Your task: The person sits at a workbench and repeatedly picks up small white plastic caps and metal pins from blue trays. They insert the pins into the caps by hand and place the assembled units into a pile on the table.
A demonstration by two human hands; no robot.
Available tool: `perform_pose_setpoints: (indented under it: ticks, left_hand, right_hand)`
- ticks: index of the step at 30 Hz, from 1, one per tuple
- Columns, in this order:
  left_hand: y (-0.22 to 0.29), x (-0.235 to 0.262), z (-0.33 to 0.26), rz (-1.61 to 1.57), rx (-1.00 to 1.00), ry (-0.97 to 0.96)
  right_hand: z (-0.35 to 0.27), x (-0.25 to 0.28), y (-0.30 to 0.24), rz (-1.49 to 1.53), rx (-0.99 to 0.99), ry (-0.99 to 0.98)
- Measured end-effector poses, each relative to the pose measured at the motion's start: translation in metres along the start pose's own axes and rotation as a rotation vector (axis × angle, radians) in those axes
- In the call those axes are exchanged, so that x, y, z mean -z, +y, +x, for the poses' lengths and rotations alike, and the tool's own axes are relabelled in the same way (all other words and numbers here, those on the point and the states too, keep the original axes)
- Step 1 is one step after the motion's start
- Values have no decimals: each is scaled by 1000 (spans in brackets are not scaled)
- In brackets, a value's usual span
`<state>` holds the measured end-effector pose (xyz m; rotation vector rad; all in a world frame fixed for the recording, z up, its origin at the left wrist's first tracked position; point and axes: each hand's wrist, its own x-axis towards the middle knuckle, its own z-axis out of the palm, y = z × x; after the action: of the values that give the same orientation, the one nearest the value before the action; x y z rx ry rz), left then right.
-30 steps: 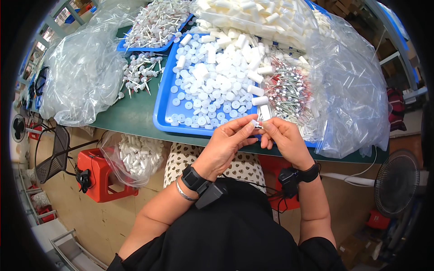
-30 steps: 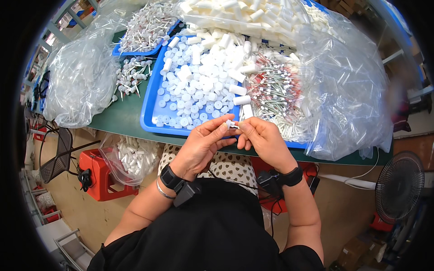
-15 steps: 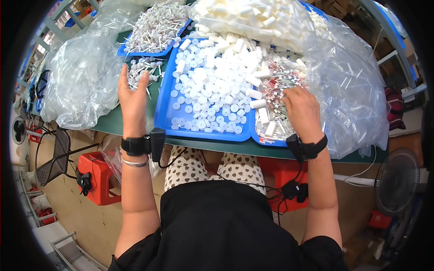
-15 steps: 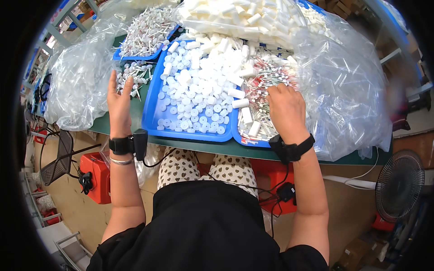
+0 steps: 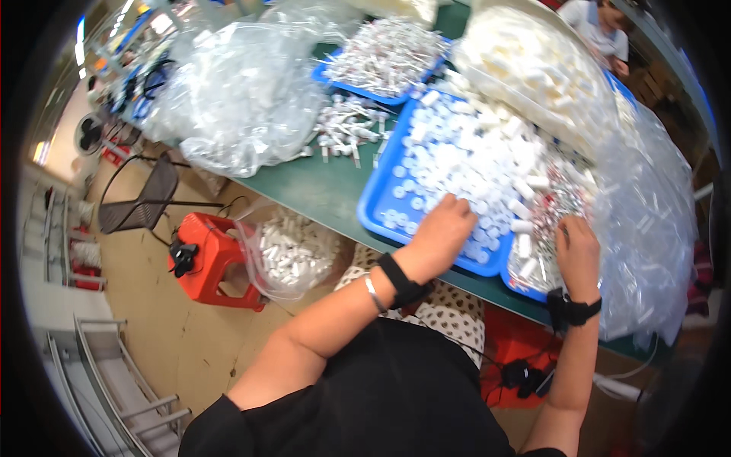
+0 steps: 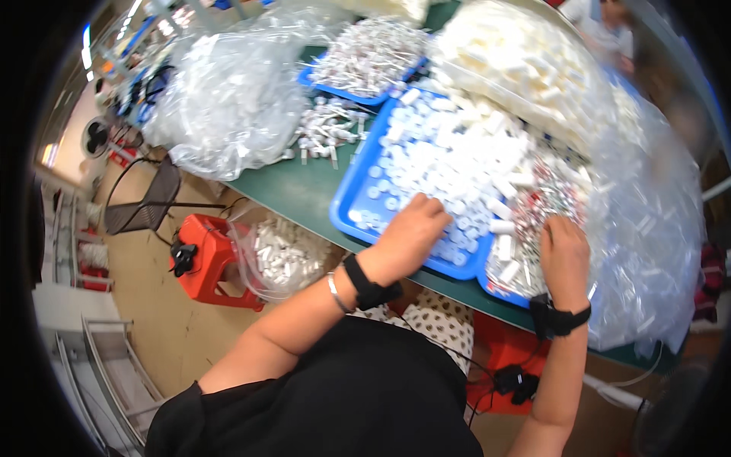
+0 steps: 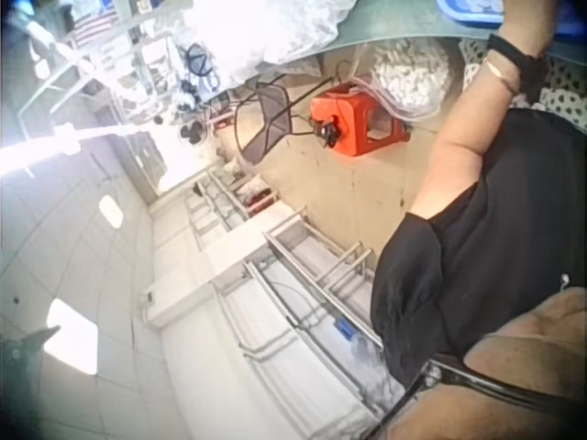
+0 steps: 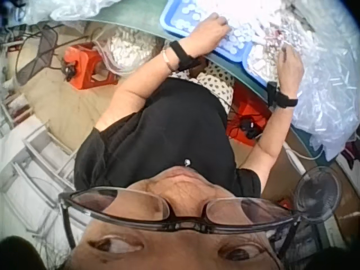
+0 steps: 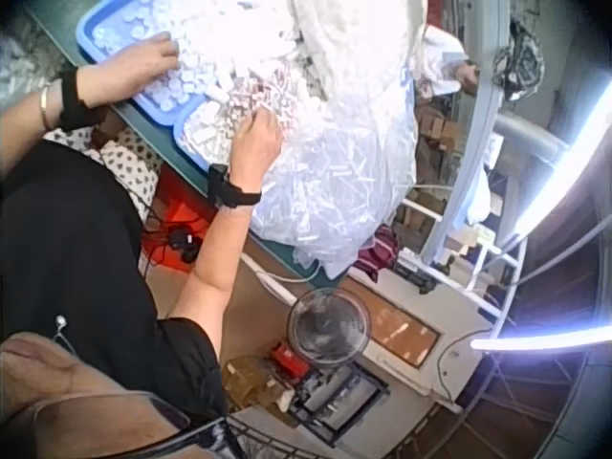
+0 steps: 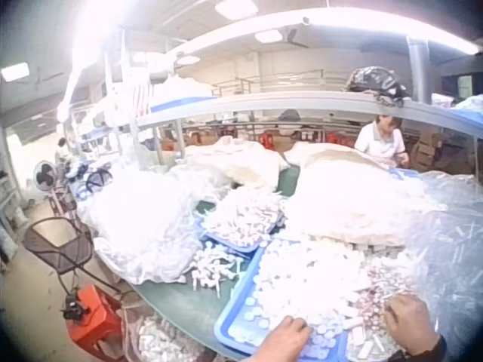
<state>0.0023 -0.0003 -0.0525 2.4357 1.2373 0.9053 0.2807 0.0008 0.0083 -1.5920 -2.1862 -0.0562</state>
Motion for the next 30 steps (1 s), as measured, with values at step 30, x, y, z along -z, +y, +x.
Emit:
perform_pose_setpoints:
  ticks: [30]
  left_hand:
    - [44, 0, -3, -1559, 671, -37]
  right_hand:
    - [-51, 11, -68, 589, -197, -138]
